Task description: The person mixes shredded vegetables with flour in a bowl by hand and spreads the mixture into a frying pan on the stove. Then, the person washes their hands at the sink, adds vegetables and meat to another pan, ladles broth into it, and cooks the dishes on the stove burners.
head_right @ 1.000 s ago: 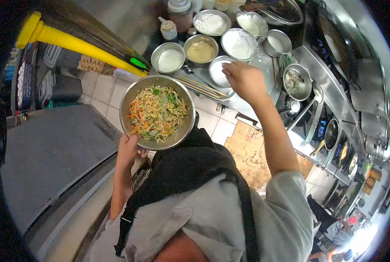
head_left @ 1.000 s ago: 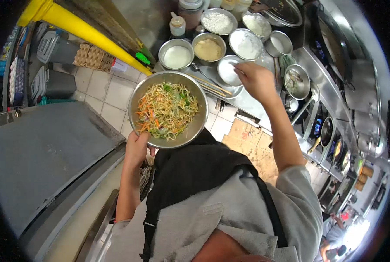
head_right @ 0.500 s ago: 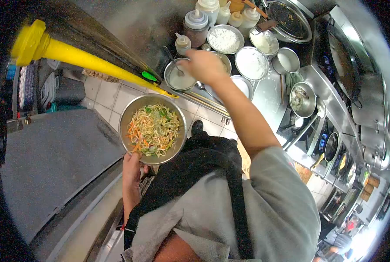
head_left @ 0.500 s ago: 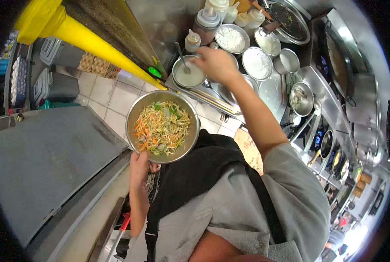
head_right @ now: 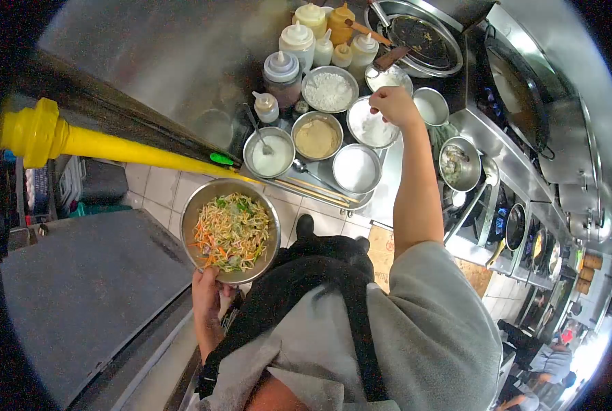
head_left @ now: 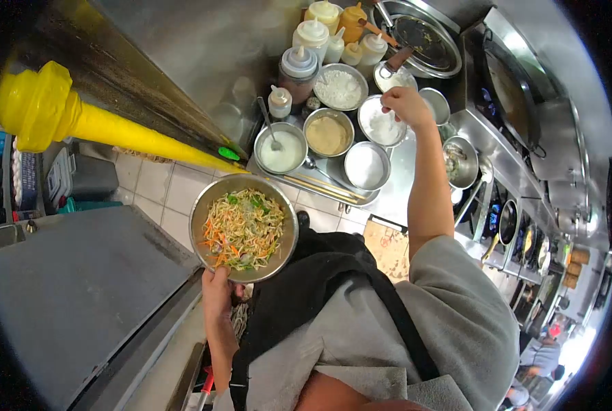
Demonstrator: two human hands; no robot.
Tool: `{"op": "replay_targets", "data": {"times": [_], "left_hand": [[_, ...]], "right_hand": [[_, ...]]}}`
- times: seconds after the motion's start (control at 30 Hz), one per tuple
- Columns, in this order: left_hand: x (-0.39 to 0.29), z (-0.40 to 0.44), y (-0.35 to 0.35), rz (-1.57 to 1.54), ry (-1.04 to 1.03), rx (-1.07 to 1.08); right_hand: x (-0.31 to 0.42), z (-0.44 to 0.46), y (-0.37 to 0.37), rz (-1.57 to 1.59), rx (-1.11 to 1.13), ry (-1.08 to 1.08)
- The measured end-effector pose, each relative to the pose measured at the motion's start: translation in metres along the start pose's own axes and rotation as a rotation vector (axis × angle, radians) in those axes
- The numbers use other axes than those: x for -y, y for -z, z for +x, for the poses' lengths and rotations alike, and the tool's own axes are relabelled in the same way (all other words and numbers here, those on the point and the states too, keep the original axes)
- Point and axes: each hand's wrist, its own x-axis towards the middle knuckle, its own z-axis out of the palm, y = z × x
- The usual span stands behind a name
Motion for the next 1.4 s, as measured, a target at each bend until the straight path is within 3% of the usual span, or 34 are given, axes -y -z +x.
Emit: {"op": "replay_targets", "data": {"times": [0.03, 0.13, 0.27, 0.3, 0.37, 0.53, 0.6, 0.63, 0.73, 0.8, 0.97, 1.03, 1.4], "left_hand": [[0.004, 0.002, 0.002, -0.001, 0.029, 0.007], [0.001, 0.005, 0.0, 0.01, 0.052, 0.028], [-0.002, 0.001, -0.012, 0.048, 0.024, 0.021], [-0.002, 0.003, -0.013, 0.06, 0.022, 0.025], [0.0, 0.005, -0.015, 0.033, 0.024, 0.064], [-0.001, 0.002, -0.016, 0.084, 0.035, 0.061], [-0.003, 0.003, -0.021, 0.104, 0.068, 0.062], [-0.006, 0.009, -0.025, 0.135, 0.058, 0.1], [-0.019, 0.024, -0.041, 0.15, 0.014, 0.194], [-0.026, 0.03, -0.054, 0.168, -0.001, 0.224], [-0.027, 0.048, -0.072, 0.148, -0.012, 0.321], [-0.031, 0.053, -0.079, 0.168, 0.0, 0.34], [-0.044, 0.066, -0.115, 0.169, 0.014, 0.37]], "right_hand": [[-0.01, 0.003, -0.01, 0.005, 0.009, -0.003], [0.014, 0.01, -0.058, -0.129, -0.209, 0.261], [0.049, 0.038, -0.109, -0.165, -0.443, 0.243], [0.047, 0.056, -0.118, -0.158, -0.451, 0.236], [0.036, 0.085, -0.131, -0.273, -0.201, 0.323], [0.06, 0.023, -0.094, -0.465, -0.248, 0.438], [0.049, -0.004, -0.085, -0.281, -0.447, 0.671], [0.048, -0.019, -0.08, -0.279, -0.439, 0.67], [0.041, -0.044, -0.066, -0.162, -0.558, 0.566], [0.02, -0.044, -0.067, -0.176, -0.65, 0.321], [-0.015, -0.008, -0.078, -0.132, -0.597, 0.169], [-0.004, -0.002, -0.084, 0.496, -0.447, -0.067], [0.01, -0.028, -0.061, 0.875, -0.413, -0.084]]}}
